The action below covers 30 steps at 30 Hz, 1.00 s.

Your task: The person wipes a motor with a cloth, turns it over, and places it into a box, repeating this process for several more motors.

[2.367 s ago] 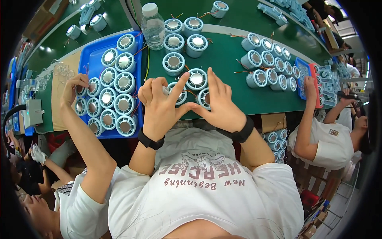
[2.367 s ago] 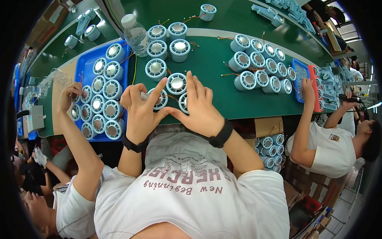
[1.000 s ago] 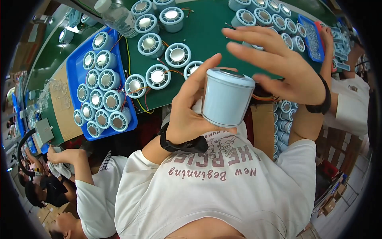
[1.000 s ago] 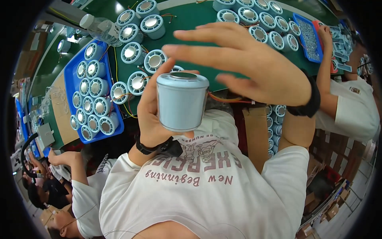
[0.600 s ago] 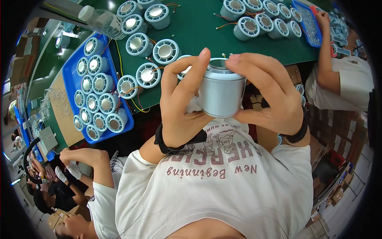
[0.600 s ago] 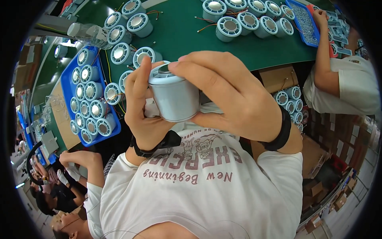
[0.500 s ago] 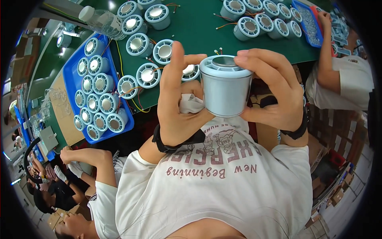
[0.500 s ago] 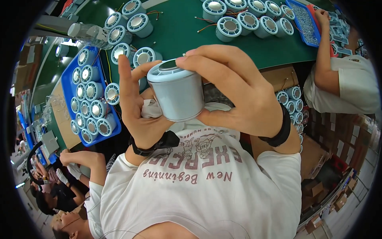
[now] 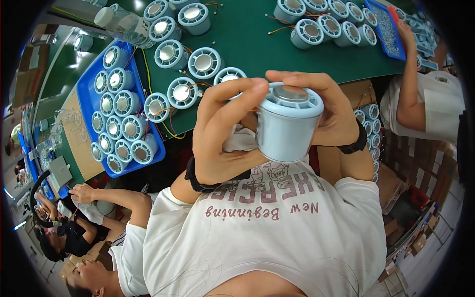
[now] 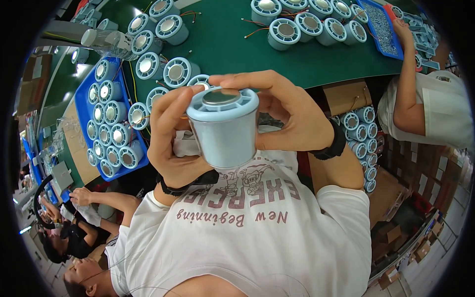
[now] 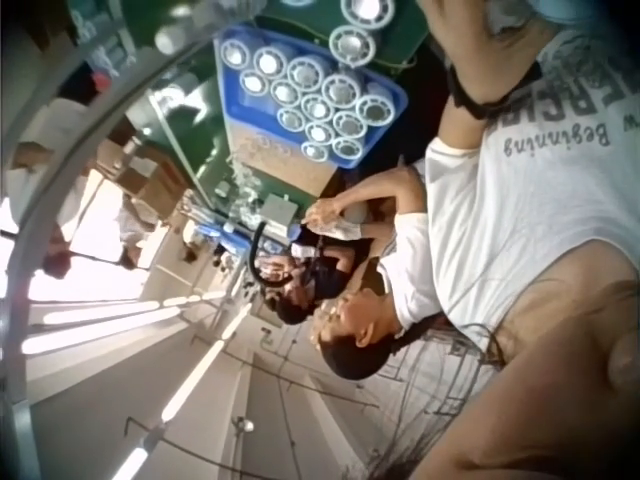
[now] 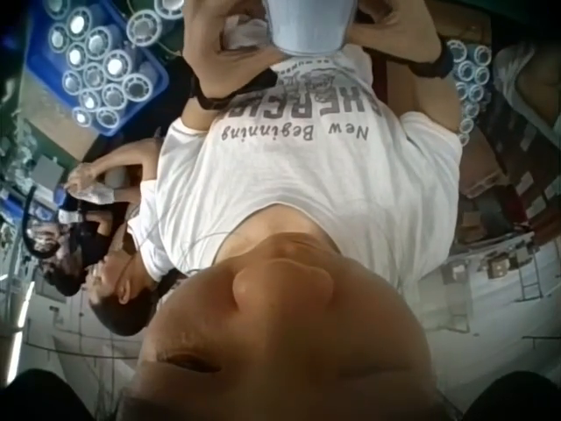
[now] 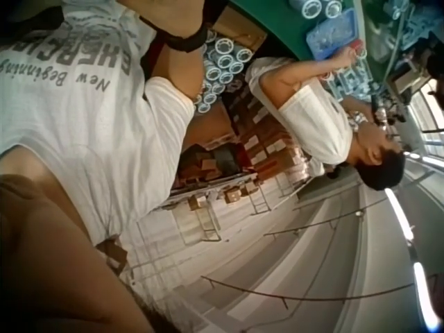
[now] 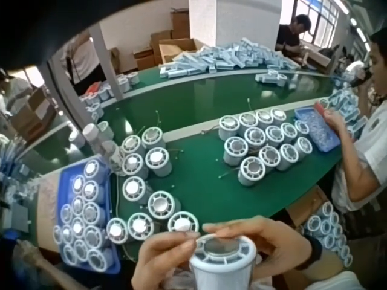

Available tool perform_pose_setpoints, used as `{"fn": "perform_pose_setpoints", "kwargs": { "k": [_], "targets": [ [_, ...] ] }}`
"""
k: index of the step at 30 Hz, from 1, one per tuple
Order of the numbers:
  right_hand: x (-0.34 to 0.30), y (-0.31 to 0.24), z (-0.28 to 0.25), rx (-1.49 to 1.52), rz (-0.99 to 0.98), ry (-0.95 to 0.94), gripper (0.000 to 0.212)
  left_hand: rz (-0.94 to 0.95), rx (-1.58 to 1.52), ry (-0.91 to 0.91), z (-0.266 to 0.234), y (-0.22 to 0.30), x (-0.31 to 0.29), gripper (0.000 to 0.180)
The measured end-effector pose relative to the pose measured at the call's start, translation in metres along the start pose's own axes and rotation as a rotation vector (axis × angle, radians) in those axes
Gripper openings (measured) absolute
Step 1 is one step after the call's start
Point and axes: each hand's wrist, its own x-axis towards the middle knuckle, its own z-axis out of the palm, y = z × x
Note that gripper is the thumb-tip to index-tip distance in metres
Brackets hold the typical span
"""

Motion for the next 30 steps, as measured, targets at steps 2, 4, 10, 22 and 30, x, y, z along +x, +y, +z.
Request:
{"fn": "perform_pose_setpoints", "kwargs": {
  "k": [2, 4, 10, 22, 30],
  "targets": [
    [0.001, 0.003, -0.003, 0.002, 0.012, -0.018, 0.075, 0.071, 0.047, -0.006, 0.002, 0.001, 0.002, 0.075],
    [0.004, 0.004, -0.009, -0.354, -0.041, -0.127, 0.083, 0.048, 0.051, -0.087, 0.001, 0.005, 0.001, 0.071],
    [-0.043, -0.008, -0.014, 0.240, 0.219, -0.159, 0.086, 0.006, -0.016, -0.394, 0.007, -0.001, 0.004, 0.068],
    [-0.238, 0.008, -0.059, -1.190, 0.726, 0.796, 0.062, -0.269, 0.709, -0.247, 0.004, -0.022, -0.004, 0.060],
    [-0.245, 0.029, -0.071, -1.330, 0.731, 0.641, 0.064, -0.349, 0.992, -0.220, -0.008, -0.028, 0.000, 0.072]
  ]
}}
